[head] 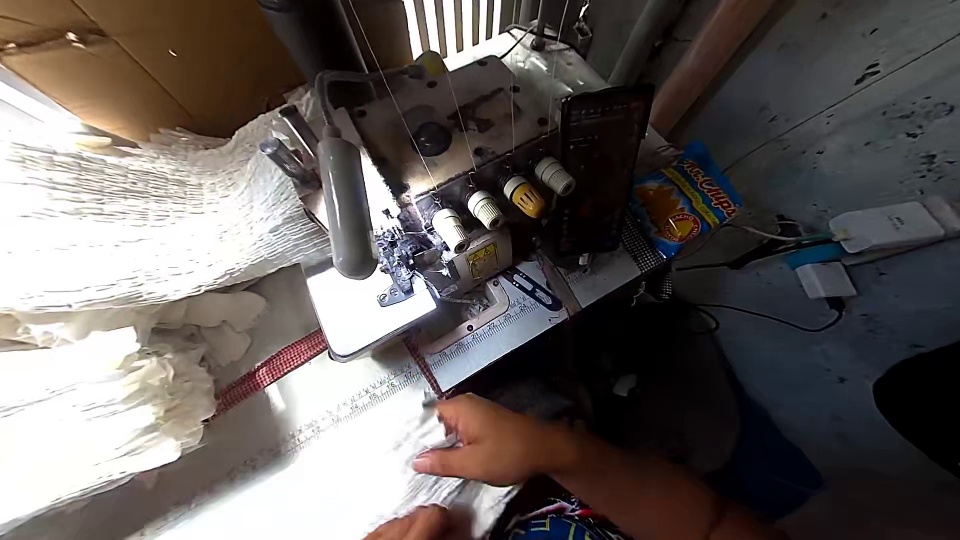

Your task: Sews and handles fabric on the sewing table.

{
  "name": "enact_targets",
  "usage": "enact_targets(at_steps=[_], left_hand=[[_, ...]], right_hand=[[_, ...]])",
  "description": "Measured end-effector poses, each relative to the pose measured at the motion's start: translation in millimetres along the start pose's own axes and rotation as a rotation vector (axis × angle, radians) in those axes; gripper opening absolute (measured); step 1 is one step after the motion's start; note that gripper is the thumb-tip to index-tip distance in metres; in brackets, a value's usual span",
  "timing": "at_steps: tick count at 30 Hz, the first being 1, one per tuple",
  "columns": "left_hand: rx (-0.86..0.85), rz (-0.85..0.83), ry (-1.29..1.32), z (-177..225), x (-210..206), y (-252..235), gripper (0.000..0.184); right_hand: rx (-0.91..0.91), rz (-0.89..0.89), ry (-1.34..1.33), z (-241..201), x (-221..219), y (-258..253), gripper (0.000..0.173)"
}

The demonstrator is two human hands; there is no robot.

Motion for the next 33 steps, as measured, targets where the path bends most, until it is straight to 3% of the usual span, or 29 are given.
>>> enact_targets(at_steps=[2, 4, 5, 7, 9, 12, 14, 19, 21, 25, 29, 33], left_hand=[[-0.044, 0.226, 0.179, -3.1, -9.8, -2.5, 0.036], [0.020, 0.472, 0.302, -17.4, 9.5, 1.4, 0.048], [0.076, 0.493, 0.327, -27.4, 15.2, -1.5, 0.060], [0.165, 0.362, 0.408, -43.8, 8.3, -10.1, 0.080], [0.125, 0.256, 0.587, -53.3, -4.8, -10.7, 0.075], [0.036, 0.245, 0.681, -55.9, 3.5, -1.0, 0.046], [0.055, 0.314, 0.620, -59.0, 14.7, 8.1, 0.035], [0.080, 0.418, 0.456, -56.6, 12.3, 10.5, 0.022], [0.064, 0.456, 0.446, -54.4, 5.7, 2.9, 0.016], [0.036, 0.537, 0.515, -52.6, -7.0, -16.6, 0.011], [0.114, 0.491, 0.718, -56.5, -31.0, -31.4, 0.014], [0.054, 0.377, 0.843, -61.7, -50.3, -31.3, 0.012]], right_hand=[[0.067, -0.061, 0.316, 2.8, 2.6, 13.0, 0.021], [0.148, -0.182, 0.469, -5.1, 1.1, 28.4, 0.027], [0.181, -0.234, 0.499, -11.1, -0.9, 34.0, 0.037], [0.267, -0.293, 0.533, -21.8, -6.0, 38.7, 0.046], [0.359, -0.315, 0.535, -27.0, -7.4, 37.9, 0.041], [0.386, -0.285, 0.562, -29.6, 3.6, 35.1, 0.035], [0.381, -0.072, 0.594, -32.2, 28.8, 38.0, 0.022], [0.475, 1.089, 0.497, -55.4, 157.5, 87.3, 0.018], [0.482, 1.334, 0.580, -65.8, 200.7, 106.1, 0.018], [0.344, 1.344, 0.659, -79.8, 248.5, 102.8, 0.033], [0.275, 1.342, 0.590, -86.3, 259.0, 87.8, 0.026], [0.274, 1.362, 0.626, -84.7, 263.0, 83.9, 0.022]])
Point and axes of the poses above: each hand's wrist, its own y-axis away from the middle knuckle, its own x-axis out of the back of the hand, z = x × y, the point moved 5 cm from there along -y, towards the middle knuckle, and after that the axes turned 7 degrees about y, right-handed, at the moved point
